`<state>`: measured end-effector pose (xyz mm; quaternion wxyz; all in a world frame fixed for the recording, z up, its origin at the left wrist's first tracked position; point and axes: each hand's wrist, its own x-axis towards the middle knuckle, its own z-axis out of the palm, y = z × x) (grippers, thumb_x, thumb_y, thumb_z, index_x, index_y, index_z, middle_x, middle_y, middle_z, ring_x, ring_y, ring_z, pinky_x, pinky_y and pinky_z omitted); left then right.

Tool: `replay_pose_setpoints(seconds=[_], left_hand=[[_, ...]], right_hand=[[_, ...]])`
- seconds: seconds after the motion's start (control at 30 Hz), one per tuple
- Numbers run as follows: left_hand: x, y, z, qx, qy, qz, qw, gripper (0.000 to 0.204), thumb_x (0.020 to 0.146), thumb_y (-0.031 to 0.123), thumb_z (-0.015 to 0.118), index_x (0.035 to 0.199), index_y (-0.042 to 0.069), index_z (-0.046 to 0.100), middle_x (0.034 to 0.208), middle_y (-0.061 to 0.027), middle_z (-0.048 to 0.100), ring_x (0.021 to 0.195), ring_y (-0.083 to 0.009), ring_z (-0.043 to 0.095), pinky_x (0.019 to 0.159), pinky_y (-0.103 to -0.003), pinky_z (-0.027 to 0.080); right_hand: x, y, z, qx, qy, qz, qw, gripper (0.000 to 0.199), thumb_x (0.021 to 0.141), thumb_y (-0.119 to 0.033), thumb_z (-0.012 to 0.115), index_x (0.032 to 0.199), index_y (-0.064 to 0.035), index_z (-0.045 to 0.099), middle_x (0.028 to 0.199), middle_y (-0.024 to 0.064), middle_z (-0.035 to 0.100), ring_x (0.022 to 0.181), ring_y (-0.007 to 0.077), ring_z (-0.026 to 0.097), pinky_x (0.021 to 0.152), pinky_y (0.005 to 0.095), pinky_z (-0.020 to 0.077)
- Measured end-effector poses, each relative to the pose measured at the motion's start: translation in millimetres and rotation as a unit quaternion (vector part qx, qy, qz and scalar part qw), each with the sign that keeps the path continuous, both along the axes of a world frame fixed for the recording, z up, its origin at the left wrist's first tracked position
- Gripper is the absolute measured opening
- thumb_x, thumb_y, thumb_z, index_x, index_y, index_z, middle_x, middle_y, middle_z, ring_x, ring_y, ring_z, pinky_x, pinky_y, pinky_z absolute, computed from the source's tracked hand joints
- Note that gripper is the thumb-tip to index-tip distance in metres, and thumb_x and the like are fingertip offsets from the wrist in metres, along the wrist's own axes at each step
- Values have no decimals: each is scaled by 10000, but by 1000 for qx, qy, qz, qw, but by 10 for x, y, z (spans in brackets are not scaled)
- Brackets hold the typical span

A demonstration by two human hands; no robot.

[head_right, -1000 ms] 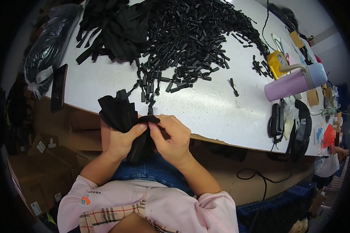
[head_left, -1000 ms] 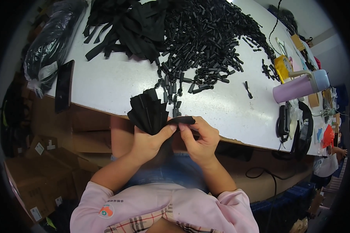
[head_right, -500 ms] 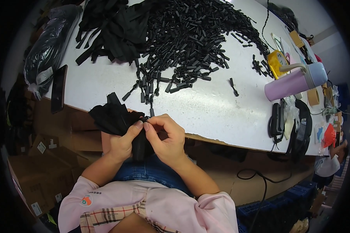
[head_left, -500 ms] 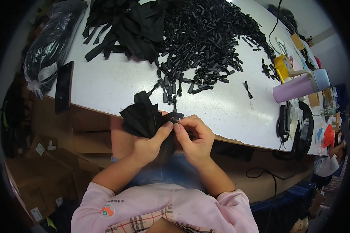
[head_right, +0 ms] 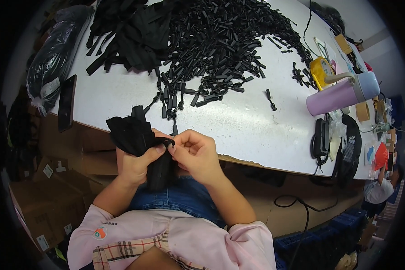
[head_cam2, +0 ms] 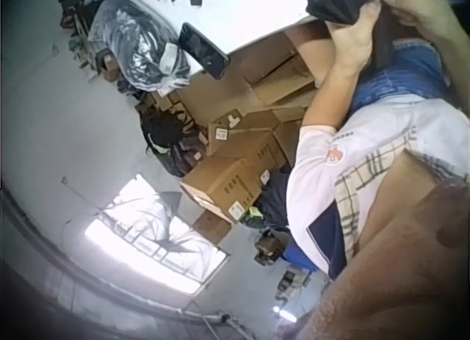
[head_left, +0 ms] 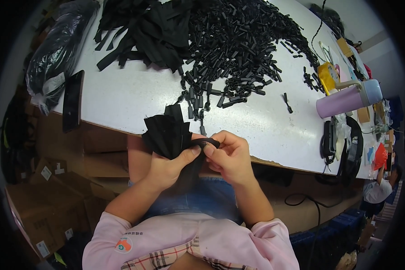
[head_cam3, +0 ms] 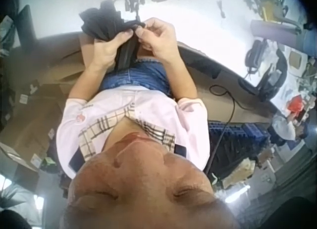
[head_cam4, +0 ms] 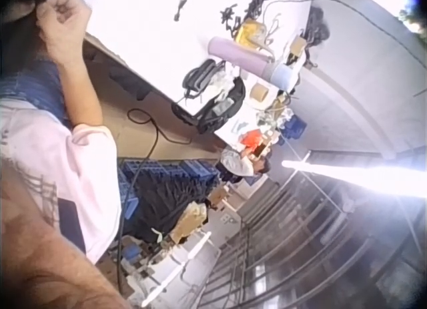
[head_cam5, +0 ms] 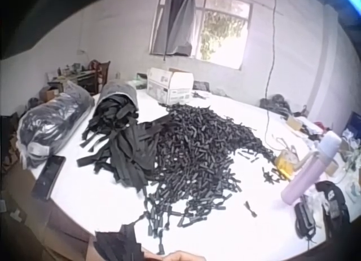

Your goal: Assembling small plastic buckle components onto black fabric straps at a workshop table.

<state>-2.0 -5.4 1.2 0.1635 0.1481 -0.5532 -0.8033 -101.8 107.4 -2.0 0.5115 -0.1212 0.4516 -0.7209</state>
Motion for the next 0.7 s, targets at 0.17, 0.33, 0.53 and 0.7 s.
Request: replay_pose_setpoints(seconds=[0.17, 0.33, 0.53, 0.7], left_hand=[[13, 18, -66, -4, 9, 15, 1000, 207, 781, 26, 537, 986, -1, 542, 887, -35, 563, 818, -89, 511, 735, -223, 415], [6, -6, -44, -16, -9, 17, 1000, 211, 774, 21, 543, 984, 5, 541, 891, -30, 560, 822, -85, 508, 738, -221, 414], [8, 20, -13, 28, -11, 42, 999, 192, 773, 23, 546, 964, 8, 544, 887, -25, 558, 826, -79, 505, 726, -219, 413], [-22, 67, -5, 21, -7, 82, 996, 208, 786, 38, 539, 991, 6, 522, 882, -23, 560, 825, -82, 508, 724, -216, 412]], right_hand=[[-9, -8, -22, -4, -40, -11, 999, 53, 746, -4, 563, 748, -1, 510, 601, 17, 492, 424, 24, 373, 357, 156, 281], [1, -8, 2, -2, -43, -16, 999, 50, 750, -1, 555, 742, -3, 506, 594, 16, 483, 419, 24, 369, 350, 156, 279], [0, -8, -15, -11, -20, -9, 1000, 59, 765, -20, 556, 759, -7, 498, 603, 4, 480, 434, 22, 378, 365, 154, 289], [157, -54, -81, -18, 137, -108, 985, 57, 799, -52, 536, 808, -5, 505, 653, -17, 483, 532, 10, 412, 452, 139, 319]])
